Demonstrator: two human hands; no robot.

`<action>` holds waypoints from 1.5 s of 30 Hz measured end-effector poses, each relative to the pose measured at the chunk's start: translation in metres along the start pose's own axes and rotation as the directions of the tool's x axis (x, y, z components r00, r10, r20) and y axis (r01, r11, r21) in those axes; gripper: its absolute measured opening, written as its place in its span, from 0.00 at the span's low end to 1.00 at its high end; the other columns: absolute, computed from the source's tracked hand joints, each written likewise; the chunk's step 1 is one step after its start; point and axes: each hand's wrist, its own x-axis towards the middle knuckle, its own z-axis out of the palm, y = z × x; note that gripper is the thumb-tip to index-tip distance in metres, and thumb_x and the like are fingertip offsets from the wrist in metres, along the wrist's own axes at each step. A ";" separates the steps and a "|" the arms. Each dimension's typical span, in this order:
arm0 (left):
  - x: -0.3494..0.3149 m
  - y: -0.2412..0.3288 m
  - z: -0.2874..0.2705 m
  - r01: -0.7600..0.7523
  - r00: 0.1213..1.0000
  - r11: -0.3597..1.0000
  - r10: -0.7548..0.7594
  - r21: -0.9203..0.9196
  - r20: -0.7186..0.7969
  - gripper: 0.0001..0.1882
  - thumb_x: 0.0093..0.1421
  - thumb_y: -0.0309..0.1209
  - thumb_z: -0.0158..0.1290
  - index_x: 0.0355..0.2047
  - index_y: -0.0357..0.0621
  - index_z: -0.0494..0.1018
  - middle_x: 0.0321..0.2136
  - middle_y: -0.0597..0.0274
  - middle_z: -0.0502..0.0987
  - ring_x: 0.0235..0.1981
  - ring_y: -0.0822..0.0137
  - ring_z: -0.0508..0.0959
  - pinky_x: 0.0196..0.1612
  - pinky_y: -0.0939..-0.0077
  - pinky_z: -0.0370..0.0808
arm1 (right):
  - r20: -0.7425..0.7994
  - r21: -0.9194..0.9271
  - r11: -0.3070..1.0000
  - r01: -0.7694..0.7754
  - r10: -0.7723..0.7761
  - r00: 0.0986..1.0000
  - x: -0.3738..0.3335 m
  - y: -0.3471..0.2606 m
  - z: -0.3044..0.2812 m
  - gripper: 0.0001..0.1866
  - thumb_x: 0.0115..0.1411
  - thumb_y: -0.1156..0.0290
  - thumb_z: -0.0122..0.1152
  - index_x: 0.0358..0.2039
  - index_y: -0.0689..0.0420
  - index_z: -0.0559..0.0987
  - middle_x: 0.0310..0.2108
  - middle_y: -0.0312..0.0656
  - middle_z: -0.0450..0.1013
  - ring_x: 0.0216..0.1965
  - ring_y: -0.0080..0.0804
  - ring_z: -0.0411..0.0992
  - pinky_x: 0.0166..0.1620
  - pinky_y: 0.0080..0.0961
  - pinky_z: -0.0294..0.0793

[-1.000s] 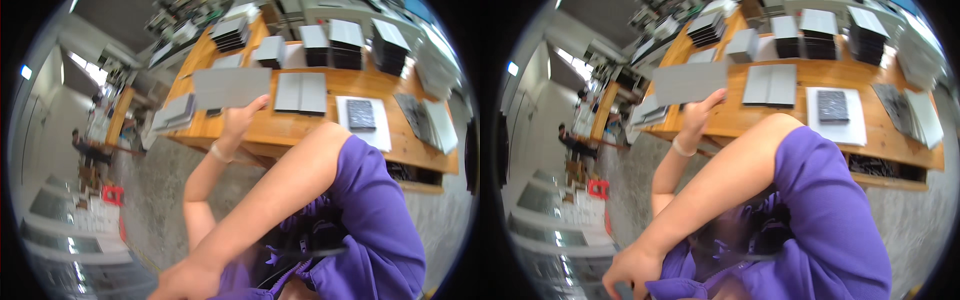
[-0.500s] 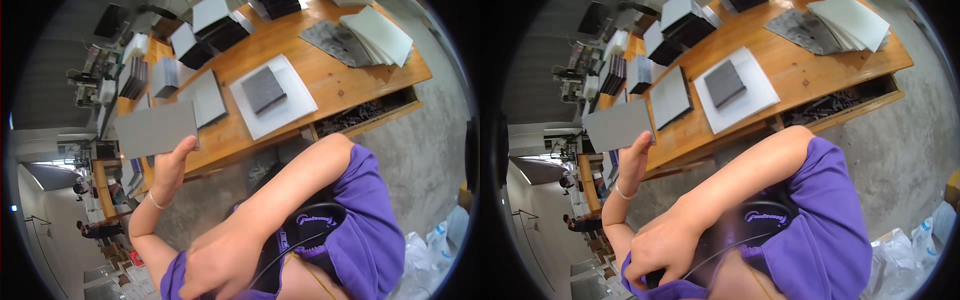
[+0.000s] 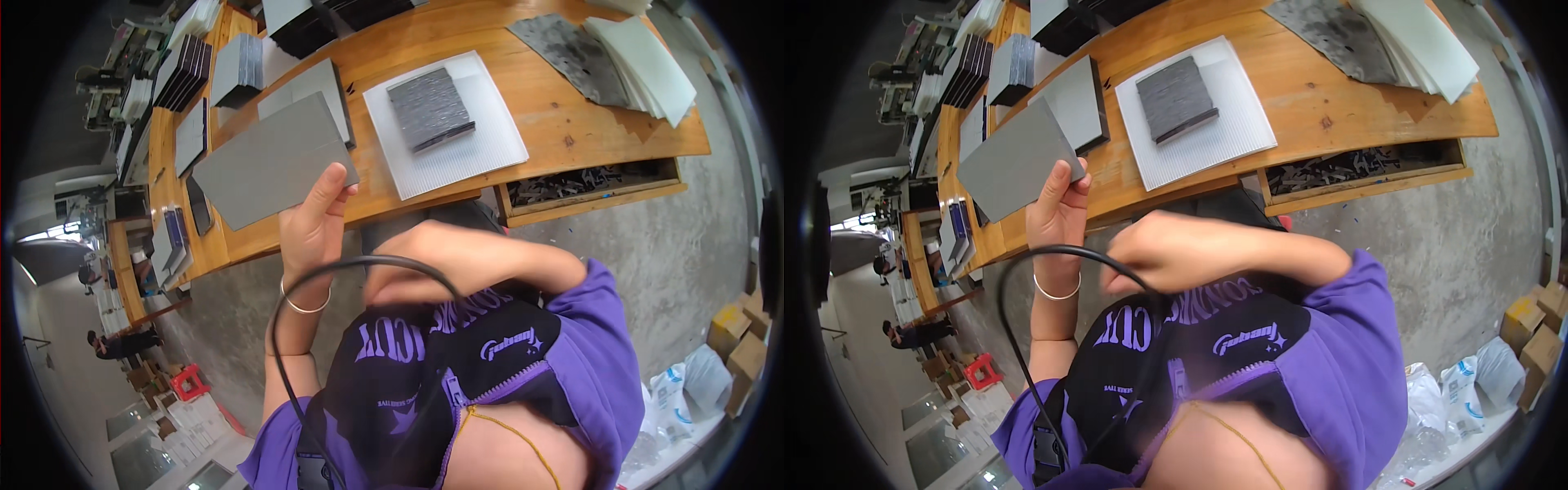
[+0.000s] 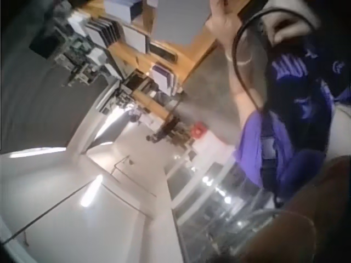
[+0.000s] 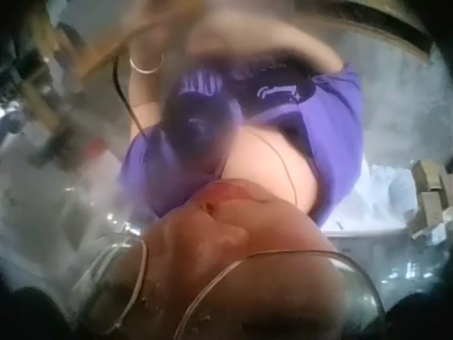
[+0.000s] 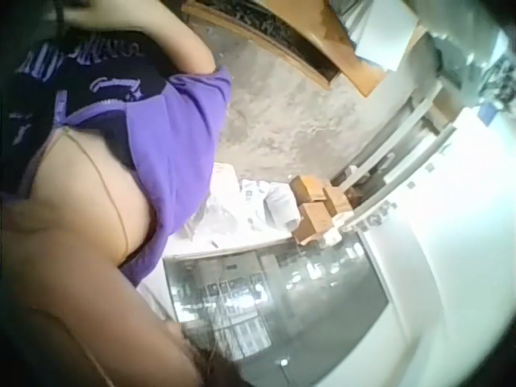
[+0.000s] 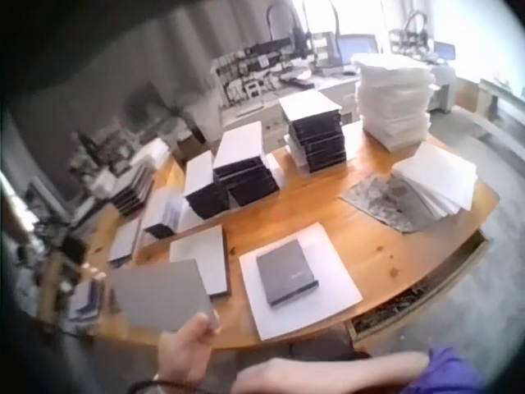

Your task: The person takes metal strips from a tray and inserts them into the slots of a foldable cover panel by hand.

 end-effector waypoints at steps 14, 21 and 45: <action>-0.016 -0.024 -0.017 -0.070 0.997 0.993 0.067 -0.095 -0.034 0.12 0.55 0.25 0.55 0.40 0.43 0.69 0.33 0.68 0.71 0.35 0.73 0.71 0.37 0.79 0.69 | -0.695 0.007 0.999 -0.033 0.028 0.719 0.014 0.010 -0.006 0.12 0.55 0.82 0.53 0.41 0.67 0.72 0.38 0.42 0.68 0.38 0.23 0.69 0.39 0.19 0.72; -0.012 -0.032 -0.006 -0.048 0.999 0.996 0.048 -0.078 -0.001 0.13 0.55 0.26 0.56 0.40 0.40 0.69 0.35 0.66 0.72 0.38 0.72 0.71 0.43 0.79 0.68 | -0.625 0.307 0.951 -0.026 0.222 0.748 0.019 0.023 -0.011 0.13 0.53 0.79 0.60 0.39 0.67 0.72 0.35 0.41 0.72 0.36 0.24 0.72 0.41 0.18 0.73; 0.014 -0.031 0.002 -0.084 0.996 0.989 0.078 0.125 0.051 0.12 0.51 0.24 0.57 0.36 0.36 0.72 0.31 0.62 0.75 0.31 0.72 0.75 0.36 0.80 0.72 | -0.607 0.571 0.821 0.018 0.408 0.682 0.014 0.026 -0.035 0.10 0.55 0.77 0.59 0.37 0.66 0.73 0.29 0.41 0.74 0.30 0.23 0.73 0.34 0.18 0.75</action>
